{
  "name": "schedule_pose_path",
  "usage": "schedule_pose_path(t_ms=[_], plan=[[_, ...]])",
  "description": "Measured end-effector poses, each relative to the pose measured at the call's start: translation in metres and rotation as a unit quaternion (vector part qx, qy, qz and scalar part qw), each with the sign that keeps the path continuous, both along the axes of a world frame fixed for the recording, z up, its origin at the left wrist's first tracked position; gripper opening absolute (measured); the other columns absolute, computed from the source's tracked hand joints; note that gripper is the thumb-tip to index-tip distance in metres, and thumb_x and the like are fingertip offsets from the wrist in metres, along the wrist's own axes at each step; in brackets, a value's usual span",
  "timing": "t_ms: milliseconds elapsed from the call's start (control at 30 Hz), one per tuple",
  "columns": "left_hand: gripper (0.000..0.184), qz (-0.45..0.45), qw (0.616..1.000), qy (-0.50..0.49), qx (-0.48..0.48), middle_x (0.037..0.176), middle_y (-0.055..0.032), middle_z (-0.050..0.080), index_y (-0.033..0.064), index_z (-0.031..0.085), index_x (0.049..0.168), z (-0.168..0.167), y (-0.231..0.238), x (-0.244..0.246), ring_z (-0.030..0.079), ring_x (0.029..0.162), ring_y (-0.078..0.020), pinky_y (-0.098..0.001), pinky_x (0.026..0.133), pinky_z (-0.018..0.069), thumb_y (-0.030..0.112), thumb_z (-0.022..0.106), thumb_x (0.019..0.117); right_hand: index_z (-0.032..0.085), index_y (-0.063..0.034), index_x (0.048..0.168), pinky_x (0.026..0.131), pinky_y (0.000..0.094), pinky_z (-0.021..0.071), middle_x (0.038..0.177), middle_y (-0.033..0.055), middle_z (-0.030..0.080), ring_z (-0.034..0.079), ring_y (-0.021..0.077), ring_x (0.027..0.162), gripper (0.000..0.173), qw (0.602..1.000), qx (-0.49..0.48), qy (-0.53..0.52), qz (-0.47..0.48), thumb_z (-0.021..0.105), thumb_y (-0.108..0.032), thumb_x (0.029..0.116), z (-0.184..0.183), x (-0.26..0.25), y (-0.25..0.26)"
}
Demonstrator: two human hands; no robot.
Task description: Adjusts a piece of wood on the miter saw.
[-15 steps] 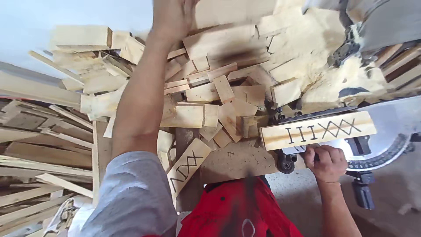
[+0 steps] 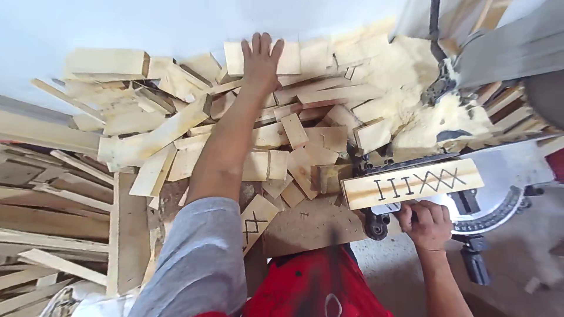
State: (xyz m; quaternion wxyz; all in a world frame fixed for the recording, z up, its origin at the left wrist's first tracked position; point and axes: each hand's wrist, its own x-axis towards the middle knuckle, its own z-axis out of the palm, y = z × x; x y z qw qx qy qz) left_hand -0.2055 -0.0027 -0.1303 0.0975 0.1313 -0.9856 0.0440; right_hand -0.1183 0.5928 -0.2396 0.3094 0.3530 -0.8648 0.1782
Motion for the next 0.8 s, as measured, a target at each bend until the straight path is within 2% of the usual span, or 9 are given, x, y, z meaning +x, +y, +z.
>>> schedule_pose_path(t_ms=[133,233,333,400,467,533,633,733,800], plan=[[0.109,-0.034,0.997,-0.061,-0.035,0.145,-0.0310,0.047,0.0228,0.032,0.160,0.012,-0.015,-0.007,0.046,0.128,-0.0585,-0.0782,0.099,0.0355,0.032,0.092,0.0699,0.064,-0.0059,0.083,0.069,0.0439,0.0513,0.085,0.0160,0.066,0.064,0.0339,0.080,0.036,1.000,-0.004,-0.001,0.003,0.057,-0.036,0.1007,-0.001,-0.001,0.000],[0.091,0.018,0.997,-0.050,0.063,0.140,-0.0305,0.055,0.0243,0.037,0.159,0.050,-0.026,-0.002,0.052,0.128,-0.0550,-0.0775,0.098,0.0399,0.044,0.079,0.0804,0.064,-0.0058,0.082,0.069,0.0443,0.0508,0.084,0.0162,0.066,0.064,0.0342,0.080,0.038,1.000,-0.009,-0.001,0.004,0.056,-0.037,0.1008,-0.001,-0.002,0.001],[0.082,0.109,0.972,0.058,0.199,0.130,-0.0232,0.064,0.0127,0.055,0.143,0.103,-0.035,0.017,0.061,0.122,-0.0424,-0.0713,0.100,0.0447,0.066,0.071,0.0829,0.064,-0.0053,0.082,0.068,0.0449,0.0500,0.084,0.0167,0.066,0.064,0.0350,0.079,0.038,1.000,-0.011,0.000,0.006,0.056,-0.037,0.1009,-0.001,-0.002,0.001],[0.072,0.084,0.957,0.054,0.274,0.123,-0.0167,0.067,0.0087,0.064,0.131,0.126,-0.031,0.032,0.064,0.117,-0.0299,-0.0585,0.102,0.0487,0.068,0.063,0.0896,0.064,-0.0051,0.082,0.067,0.0449,0.0498,0.083,0.0169,0.066,0.064,0.0349,0.078,0.038,1.000,-0.016,0.003,0.005,0.056,-0.037,0.1011,-0.001,0.000,0.000],[0.058,0.036,0.934,0.001,0.356,0.132,-0.0054,0.064,0.0138,0.063,0.134,0.126,-0.027,0.032,0.060,0.124,-0.0156,-0.0422,0.107,0.0480,0.059,0.044,0.1036,0.064,-0.0048,0.083,0.067,0.0445,0.0496,0.083,0.0169,0.065,0.063,0.0347,0.077,0.038,1.000,-0.018,0.008,0.006,0.055,-0.037,0.1015,0.000,-0.001,-0.001],[0.057,-0.003,0.956,-0.042,0.290,0.140,-0.0115,0.061,0.0117,0.061,0.138,0.095,-0.032,0.022,0.056,0.133,-0.0240,-0.0506,0.113,0.0435,0.055,0.042,0.1057,0.065,-0.0050,0.083,0.068,0.0445,0.0496,0.083,0.0165,0.066,0.064,0.0347,0.077,0.038,1.000,-0.016,0.010,0.007,0.055,-0.037,0.1012,0.000,-0.001,-0.002],[0.077,0.003,0.988,-0.059,0.141,0.151,-0.0200,0.049,0.0131,0.051,0.149,0.027,-0.042,0.002,0.045,0.139,-0.0449,-0.0734,0.107,0.0373,0.050,0.076,0.0861,0.065,-0.0052,0.083,0.068,0.0448,0.0503,0.084,0.0166,0.066,0.064,0.0348,0.079,0.038,1.000,-0.014,0.007,0.009,0.056,-0.037,0.1011,0.001,-0.001,-0.001],[0.106,0.053,0.993,-0.041,0.098,0.152,-0.0197,0.044,0.0198,0.043,0.154,-0.002,-0.034,-0.009,0.041,0.139,-0.0478,-0.0728,0.104,0.0383,0.055,0.090,0.0650,0.067,-0.0048,0.085,0.070,0.0464,0.0520,0.085,0.0177,0.067,0.065,0.0355,0.080,0.036,1.000,-0.011,-0.005,0.004,0.057,-0.036,0.1001,0.002,-0.001,0.000],[0.106,0.067,0.992,-0.059,0.089,0.147,-0.0251,0.048,0.0192,0.051,0.147,0.000,-0.036,-0.016,0.043,0.136,-0.0504,-0.0738,0.106,0.0345,0.061,0.091,0.0580,0.068,-0.0053,0.085,0.069,0.0453,0.0518,0.085,0.0168,0.067,0.065,0.0347,0.080,0.036,1.000,-0.011,-0.004,0.003,0.057,-0.036,0.1001,0.002,-0.001,0.000]])
